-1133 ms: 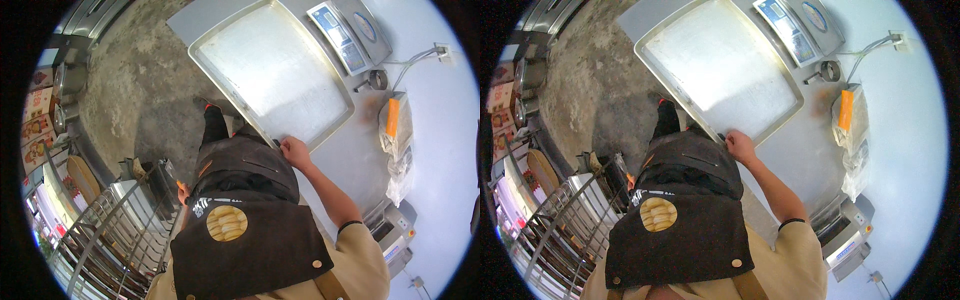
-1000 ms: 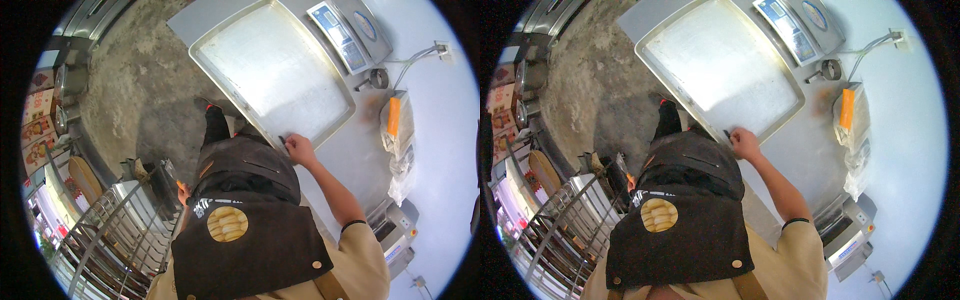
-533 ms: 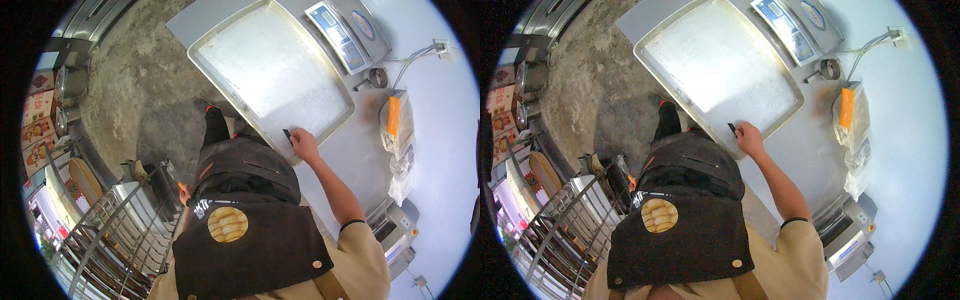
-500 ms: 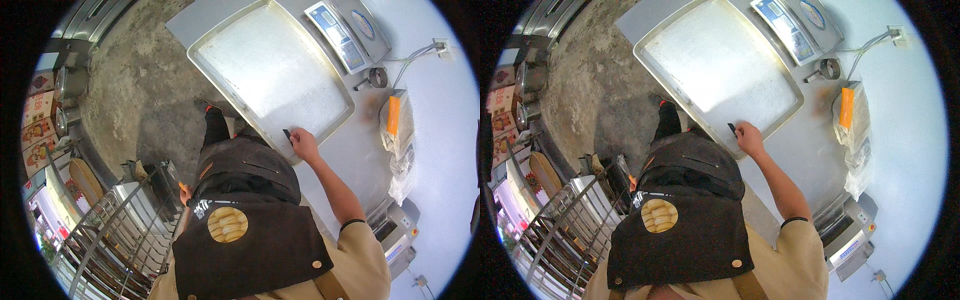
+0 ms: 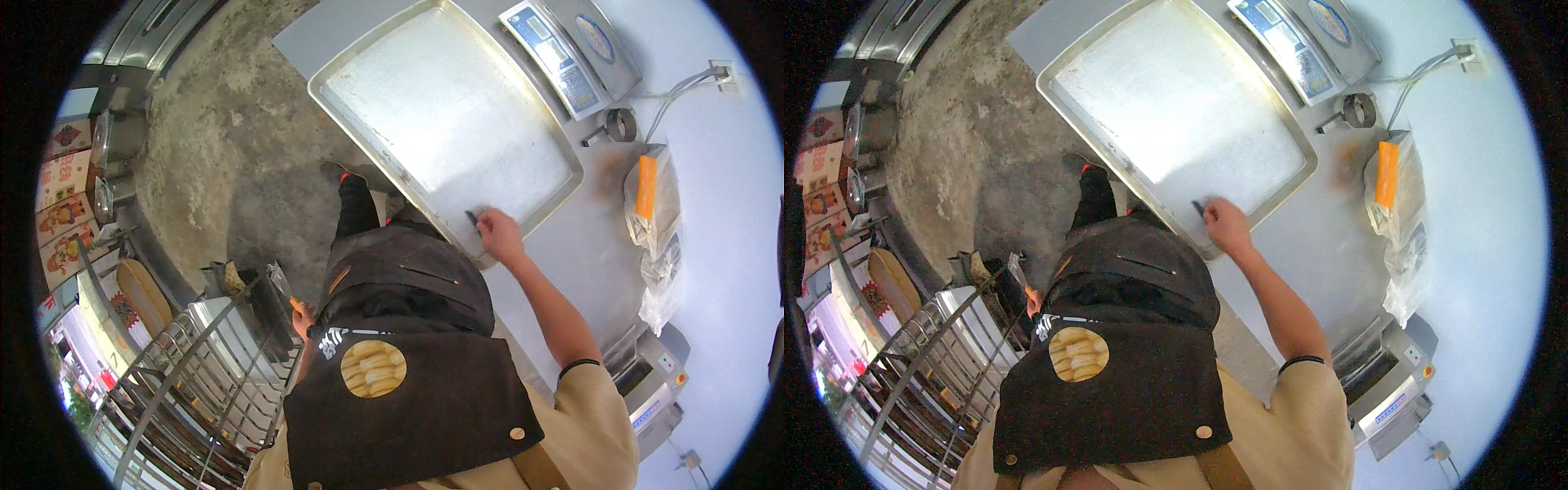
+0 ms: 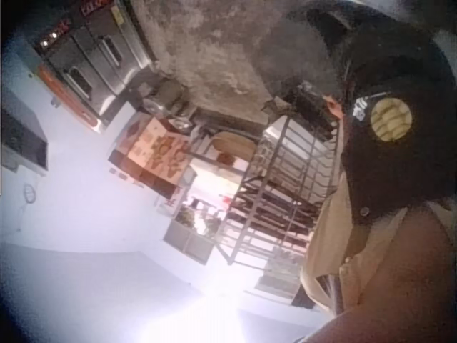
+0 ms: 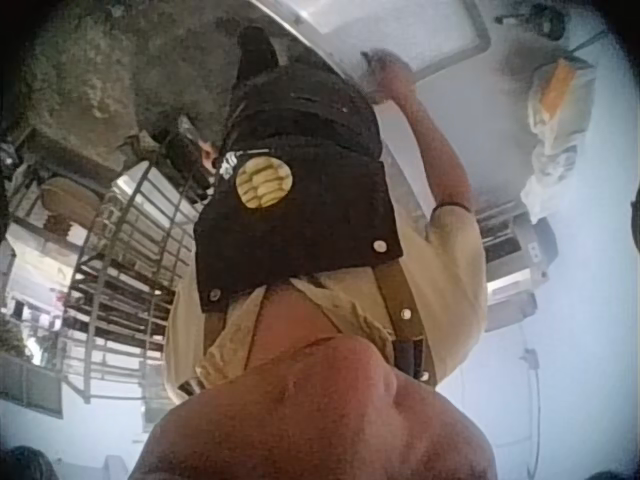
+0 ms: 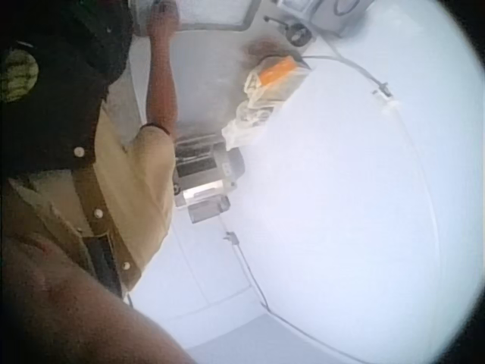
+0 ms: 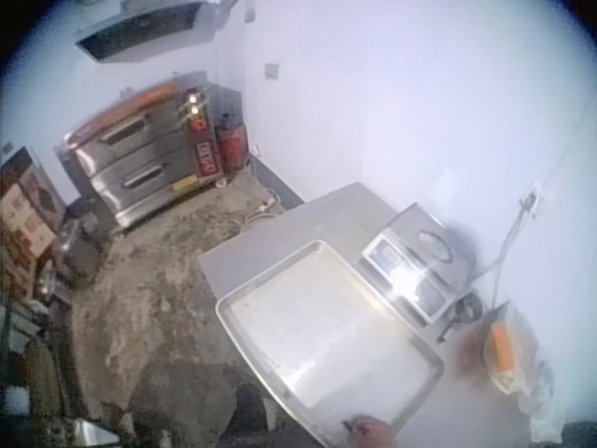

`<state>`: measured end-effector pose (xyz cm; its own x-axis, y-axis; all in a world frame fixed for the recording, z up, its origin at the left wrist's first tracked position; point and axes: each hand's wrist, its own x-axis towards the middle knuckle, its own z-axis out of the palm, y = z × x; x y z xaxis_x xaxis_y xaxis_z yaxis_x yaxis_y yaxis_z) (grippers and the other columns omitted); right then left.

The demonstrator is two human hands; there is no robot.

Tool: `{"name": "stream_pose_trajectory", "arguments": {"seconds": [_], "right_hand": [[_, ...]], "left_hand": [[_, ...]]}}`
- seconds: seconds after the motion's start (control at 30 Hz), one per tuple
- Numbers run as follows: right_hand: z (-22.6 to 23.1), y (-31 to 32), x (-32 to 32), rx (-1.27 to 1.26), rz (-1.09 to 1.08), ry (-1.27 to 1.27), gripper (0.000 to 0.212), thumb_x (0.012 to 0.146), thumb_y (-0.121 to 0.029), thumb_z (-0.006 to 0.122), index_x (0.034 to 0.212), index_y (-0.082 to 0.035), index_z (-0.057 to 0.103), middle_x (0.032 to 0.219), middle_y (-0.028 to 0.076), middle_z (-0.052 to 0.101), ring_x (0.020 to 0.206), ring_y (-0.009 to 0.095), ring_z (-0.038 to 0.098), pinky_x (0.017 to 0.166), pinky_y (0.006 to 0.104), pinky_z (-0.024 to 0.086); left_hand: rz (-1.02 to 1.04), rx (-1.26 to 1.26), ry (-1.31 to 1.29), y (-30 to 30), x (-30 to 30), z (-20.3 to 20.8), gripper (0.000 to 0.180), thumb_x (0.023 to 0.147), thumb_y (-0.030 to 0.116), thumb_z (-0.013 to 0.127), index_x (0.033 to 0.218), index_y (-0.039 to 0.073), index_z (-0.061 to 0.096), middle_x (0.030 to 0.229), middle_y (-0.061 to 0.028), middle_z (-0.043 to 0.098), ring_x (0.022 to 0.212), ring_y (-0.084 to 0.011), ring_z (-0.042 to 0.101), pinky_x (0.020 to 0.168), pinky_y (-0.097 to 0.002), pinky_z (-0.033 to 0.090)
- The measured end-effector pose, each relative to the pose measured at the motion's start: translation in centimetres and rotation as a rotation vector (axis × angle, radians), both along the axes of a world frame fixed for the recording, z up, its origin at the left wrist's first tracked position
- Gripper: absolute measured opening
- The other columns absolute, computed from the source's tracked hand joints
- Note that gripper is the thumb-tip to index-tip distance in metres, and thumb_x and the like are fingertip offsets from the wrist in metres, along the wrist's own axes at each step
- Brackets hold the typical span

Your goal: The person arranges round buns in a tray using tongs, then covers them with a white cloth. Afterward, they scrape a metal tray with a small scraper and a larger spatula to remove residue.

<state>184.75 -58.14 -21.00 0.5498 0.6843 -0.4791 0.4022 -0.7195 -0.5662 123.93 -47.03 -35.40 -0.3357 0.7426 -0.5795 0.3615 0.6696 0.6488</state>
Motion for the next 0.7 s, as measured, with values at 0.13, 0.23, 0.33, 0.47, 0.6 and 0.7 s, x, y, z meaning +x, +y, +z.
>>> {"name": "stream_pose_trajectory", "arguments": {"seconds": [0.13, 0.23, 0.33, 0.47, 0.6, 0.7], "right_hand": [[-0.9, -0.5, 0.1, 0.053, -0.031, -0.017, 0.011, 0.096, -0.017, 0.073, 0.099, -0.007, 0.071, 0.099, 0.018, 0.074, 0.094, 0.040, 0.071, 0.081, 0.0494, 0.056], [-1.2, -0.6, -1.9, 0.012, 0.049, -0.005, 0.011, 0.096, -0.017, 0.073, 0.101, -0.007, 0.071, 0.101, 0.018, 0.074, 0.096, 0.040, 0.071, 0.082, 0.0494, 0.056], [-0.6, -0.3, -2.2, 0.031, 0.122, -0.012, 0.010, 0.094, -0.012, 0.074, 0.102, -0.007, 0.072, 0.097, 0.016, 0.074, 0.091, 0.037, 0.073, 0.079, 0.0459, 0.057], [-0.8, -1.4, 1.3, 0.083, 0.012, -0.078, 0.012, 0.093, -0.012, 0.076, 0.102, -0.005, 0.073, 0.092, 0.016, 0.074, 0.086, 0.035, 0.074, 0.078, 0.0442, 0.058], [-0.1, -1.2, 1.0, 0.054, -0.005, -0.073, 0.013, 0.094, -0.014, 0.077, 0.101, -0.004, 0.071, 0.089, 0.016, 0.074, 0.084, 0.035, 0.073, 0.076, 0.0450, 0.057], [-0.6, -1.6, -0.9, 0.043, -0.003, -0.055, 0.013, 0.093, -0.014, 0.076, 0.101, -0.005, 0.071, 0.093, 0.017, 0.074, 0.087, 0.039, 0.072, 0.078, 0.0475, 0.057]], "left_hand": [[0.035, 0.001, -0.099, 0.3, -1.1, -0.3, 0.045, 0.110, 0.042, 0.066, 0.125, 0.000, 0.064, 0.110, -0.0111, 0.075, 0.097, -0.0236, 0.073, 0.076, -0.0353, 0.058], [0.169, 0.044, -0.081, 0.5, 2.9, 0.9, 0.045, 0.109, 0.043, 0.067, 0.124, 0.001, 0.065, 0.105, -0.0100, 0.076, 0.092, -0.0237, 0.074, 0.075, -0.0334, 0.058], [0.033, -0.001, -0.017, 0.7, 0.4, 0.2, 0.045, 0.108, 0.043, 0.067, 0.121, 0.001, 0.067, 0.100, -0.0083, 0.076, 0.088, -0.0227, 0.074, 0.076, -0.0336, 0.058], [-0.174, -0.027, 0.201, 0.5, -0.4, -1.6, 0.045, 0.107, 0.042, 0.068, 0.119, -0.001, 0.070, 0.099, -0.0093, 0.077, 0.088, -0.0215, 0.075, 0.079, -0.0361, 0.058], [-0.038, 0.016, -0.018, 0.7, -0.3, -0.8, 0.041, 0.109, 0.038, 0.067, 0.121, -0.001, 0.068, 0.104, -0.0100, 0.075, 0.094, -0.0205, 0.075, 0.080, -0.0368, 0.059], [0.043, 0.014, -0.144, 1.8, 0.3, -0.2, 0.041, 0.110, 0.039, 0.067, 0.122, 0.000, 0.067, 0.103, -0.0086, 0.074, 0.093, -0.0201, 0.074, 0.078, -0.0361, 0.058]]}}
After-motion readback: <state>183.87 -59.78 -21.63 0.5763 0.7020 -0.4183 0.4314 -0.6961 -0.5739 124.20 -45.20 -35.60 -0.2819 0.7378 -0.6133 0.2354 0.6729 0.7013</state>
